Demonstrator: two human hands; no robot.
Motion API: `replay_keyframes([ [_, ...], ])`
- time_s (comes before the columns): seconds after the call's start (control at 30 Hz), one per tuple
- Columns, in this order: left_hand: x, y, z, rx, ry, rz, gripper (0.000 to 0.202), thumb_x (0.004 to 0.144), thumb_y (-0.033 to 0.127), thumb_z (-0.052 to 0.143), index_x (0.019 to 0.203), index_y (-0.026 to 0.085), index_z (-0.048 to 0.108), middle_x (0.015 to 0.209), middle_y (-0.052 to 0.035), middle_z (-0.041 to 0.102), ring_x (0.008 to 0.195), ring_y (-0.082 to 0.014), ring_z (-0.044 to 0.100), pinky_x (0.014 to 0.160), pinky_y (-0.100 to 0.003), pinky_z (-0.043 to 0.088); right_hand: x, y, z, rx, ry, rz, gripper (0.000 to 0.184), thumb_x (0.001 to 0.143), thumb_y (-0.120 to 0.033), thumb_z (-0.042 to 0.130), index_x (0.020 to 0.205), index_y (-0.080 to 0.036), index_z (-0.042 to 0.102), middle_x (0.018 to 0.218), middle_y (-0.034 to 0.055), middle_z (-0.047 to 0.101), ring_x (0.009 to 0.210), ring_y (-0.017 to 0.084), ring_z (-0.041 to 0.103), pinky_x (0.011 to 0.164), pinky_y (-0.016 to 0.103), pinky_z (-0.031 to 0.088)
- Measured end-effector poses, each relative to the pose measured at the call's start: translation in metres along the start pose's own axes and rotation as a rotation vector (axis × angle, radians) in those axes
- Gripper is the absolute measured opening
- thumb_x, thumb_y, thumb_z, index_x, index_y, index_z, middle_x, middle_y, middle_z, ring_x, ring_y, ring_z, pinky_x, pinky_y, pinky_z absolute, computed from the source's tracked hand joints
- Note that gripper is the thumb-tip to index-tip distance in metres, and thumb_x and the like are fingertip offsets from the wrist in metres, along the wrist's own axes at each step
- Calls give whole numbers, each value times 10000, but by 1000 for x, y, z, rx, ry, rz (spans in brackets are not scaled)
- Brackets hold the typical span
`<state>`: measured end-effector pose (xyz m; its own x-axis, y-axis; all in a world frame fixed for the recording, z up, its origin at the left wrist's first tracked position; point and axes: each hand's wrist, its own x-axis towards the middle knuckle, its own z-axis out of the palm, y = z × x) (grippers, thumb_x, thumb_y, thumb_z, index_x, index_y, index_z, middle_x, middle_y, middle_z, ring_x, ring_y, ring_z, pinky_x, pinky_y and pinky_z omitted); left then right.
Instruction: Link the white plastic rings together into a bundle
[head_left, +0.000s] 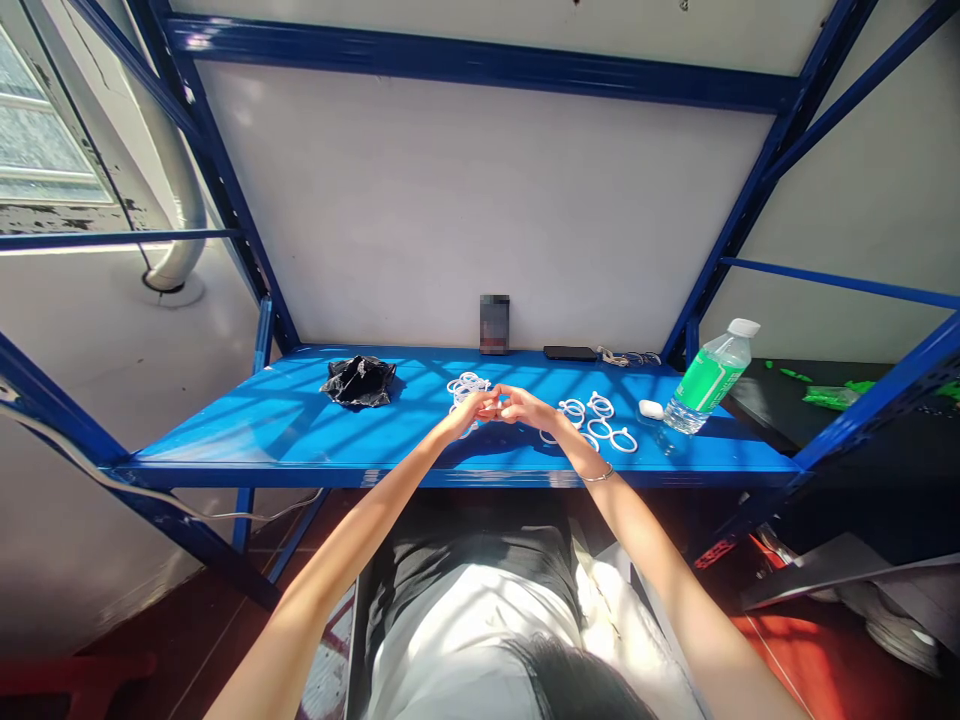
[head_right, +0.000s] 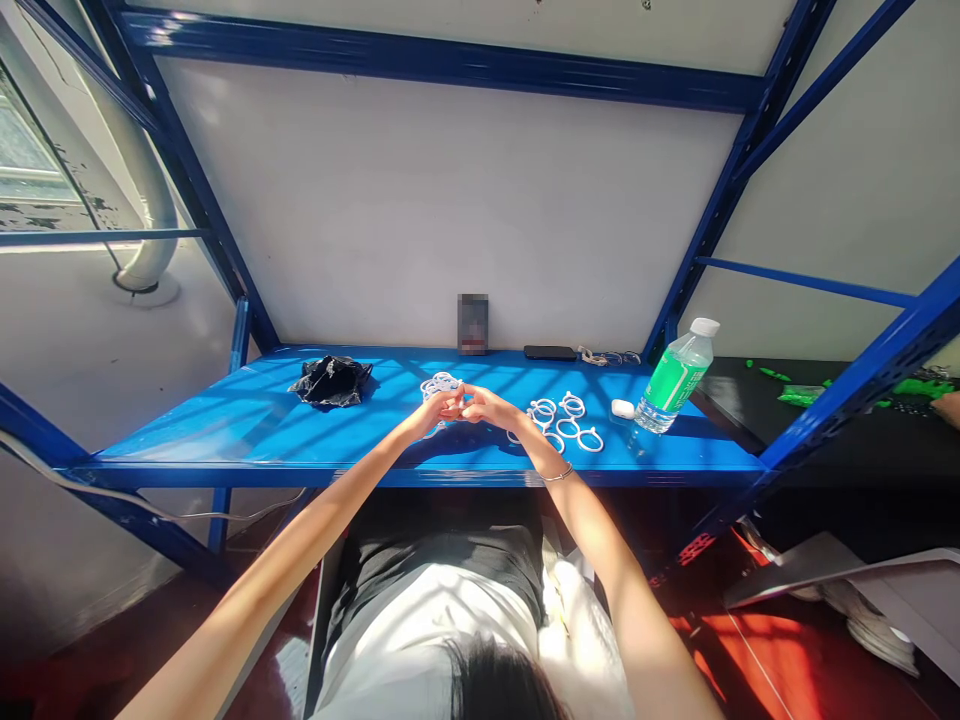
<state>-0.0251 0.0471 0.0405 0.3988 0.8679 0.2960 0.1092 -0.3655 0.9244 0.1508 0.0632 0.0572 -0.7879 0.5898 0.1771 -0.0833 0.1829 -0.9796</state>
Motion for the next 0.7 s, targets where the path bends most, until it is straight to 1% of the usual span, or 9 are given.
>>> replay_keyframes([
  [0.1, -1, 1, 1, -133, -43, -74, 496, 858, 623, 471, 605, 199, 433, 533, 29, 368, 562, -130, 465, 575, -274, 400, 2, 1, 0, 30, -20, -5, 347, 704, -252, 692, 988, -202, 500, 618, -106, 389, 519, 62, 278, 482, 214, 240],
  [0.17, -1, 3, 2, -191, -56, -92, 489, 824, 629, 508, 609, 197, 425, 537, 44, 333, 543, -111, 411, 570, -264, 369, 3, 2, -1, 29, -36, -12, 336, 732, -271, 698, 987, -201, 490, 603, -113, 351, 509, 59, 254, 475, 214, 223],
  [0.3, -1, 6, 4, -270, -102, -74, 459, 797, 592, 551, 613, 187, 437, 531, 60, 294, 521, -87, 327, 552, -247, 298, 2, 3, -2, 21, -78, -39, 304, 791, -297, 696, 957, -205, 459, 586, -121, 313, 498, 52, 228, 474, 208, 214],
  [0.4, -1, 6, 4, -293, -116, -65, 447, 804, 571, 551, 610, 179, 458, 520, 64, 273, 509, -78, 268, 534, -243, 261, 2, 3, -3, 35, -98, -44, 312, 823, -345, 681, 988, -202, 458, 567, -126, 303, 488, 55, 222, 475, 213, 213],
  [0.47, 0, 5, 4, -307, -116, -65, 440, 815, 567, 544, 622, 177, 480, 520, 65, 266, 508, -78, 256, 532, -242, 263, 1, 3, -3, 49, -93, -36, 331, 836, -387, 669, 1020, -198, 468, 564, -125, 299, 490, 60, 220, 482, 219, 213],
  [0.53, 1, 2, 4, -323, -112, -61, 435, 819, 565, 541, 630, 177, 490, 527, 62, 271, 514, -81, 263, 538, -240, 283, 1, 3, -3, 69, -82, -24, 342, 824, -408, 679, 1009, -198, 482, 566, -123, 288, 495, 62, 216, 490, 223, 215],
  [0.63, 2, -2, 5, -330, -107, -63, 439, 816, 564, 540, 612, 180, 476, 539, 55, 287, 526, -85, 279, 555, -244, 328, 1, 3, -4, 110, -69, -9, 334, 775, -395, 709, 950, -200, 502, 560, -123, 281, 493, 61, 212, 495, 229, 222],
  [0.7, 2, -3, 6, -302, -62, -86, 450, 813, 566, 529, 588, 184, 449, 545, 46, 305, 535, -90, 300, 570, -253, 363, 1, 2, -5, 126, -63, -6, 322, 758, -376, 700, 956, -198, 520, 552, -121, 302, 490, 63, 223, 501, 231, 243],
])
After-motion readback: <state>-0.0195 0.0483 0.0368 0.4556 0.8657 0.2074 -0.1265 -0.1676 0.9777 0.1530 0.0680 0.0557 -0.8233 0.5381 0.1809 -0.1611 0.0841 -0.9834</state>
